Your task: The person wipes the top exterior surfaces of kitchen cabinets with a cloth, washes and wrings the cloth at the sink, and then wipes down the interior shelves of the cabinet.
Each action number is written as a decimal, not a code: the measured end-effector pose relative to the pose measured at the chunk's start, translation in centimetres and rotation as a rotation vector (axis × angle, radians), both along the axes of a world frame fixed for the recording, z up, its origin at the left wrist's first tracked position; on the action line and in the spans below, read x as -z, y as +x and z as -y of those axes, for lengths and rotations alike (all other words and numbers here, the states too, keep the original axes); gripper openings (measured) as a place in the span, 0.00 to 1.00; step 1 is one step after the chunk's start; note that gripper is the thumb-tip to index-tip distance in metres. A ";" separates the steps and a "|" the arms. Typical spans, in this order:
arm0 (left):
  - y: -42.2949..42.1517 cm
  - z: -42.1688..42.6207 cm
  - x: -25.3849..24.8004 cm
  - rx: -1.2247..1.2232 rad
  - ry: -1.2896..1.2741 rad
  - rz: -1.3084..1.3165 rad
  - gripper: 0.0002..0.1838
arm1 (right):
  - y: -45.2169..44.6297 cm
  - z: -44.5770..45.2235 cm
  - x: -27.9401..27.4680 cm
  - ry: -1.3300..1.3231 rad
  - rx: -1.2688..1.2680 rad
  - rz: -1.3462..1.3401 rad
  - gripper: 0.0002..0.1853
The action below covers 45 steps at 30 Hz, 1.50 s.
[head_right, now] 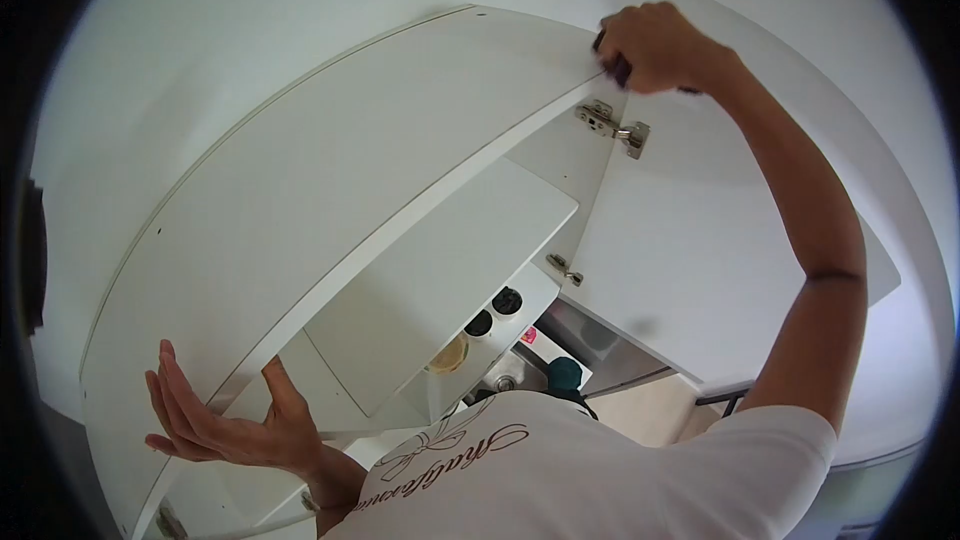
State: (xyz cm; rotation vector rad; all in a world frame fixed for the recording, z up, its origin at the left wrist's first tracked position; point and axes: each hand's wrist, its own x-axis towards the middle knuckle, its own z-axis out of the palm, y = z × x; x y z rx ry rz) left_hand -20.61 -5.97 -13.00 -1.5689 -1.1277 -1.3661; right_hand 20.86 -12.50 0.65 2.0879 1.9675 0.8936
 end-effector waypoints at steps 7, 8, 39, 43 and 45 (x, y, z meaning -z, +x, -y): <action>-0.1 0.5 0.1 0.129 0.037 0.031 0.36 | -0.3 3.2 -0.5 0.459 -0.288 -0.838 0.19; -0.4 0.5 0.4 0.227 0.082 0.052 0.35 | -1.8 3.5 0.7 0.514 -0.281 -0.897 0.20; -1.5 2.1 0.6 0.133 -0.020 -0.046 0.24 | -13.3 -2.2 12.1 1.079 -0.718 -0.685 0.21; -0.4 1.3 0.3 -0.032 -0.040 -0.121 0.24 | -3.5 -0.7 11.4 1.097 -0.313 -0.849 0.19; 0.1 1.4 0.3 -0.100 -0.053 -0.114 0.21 | 0.6 0.0 9.4 1.106 -0.126 -0.709 0.18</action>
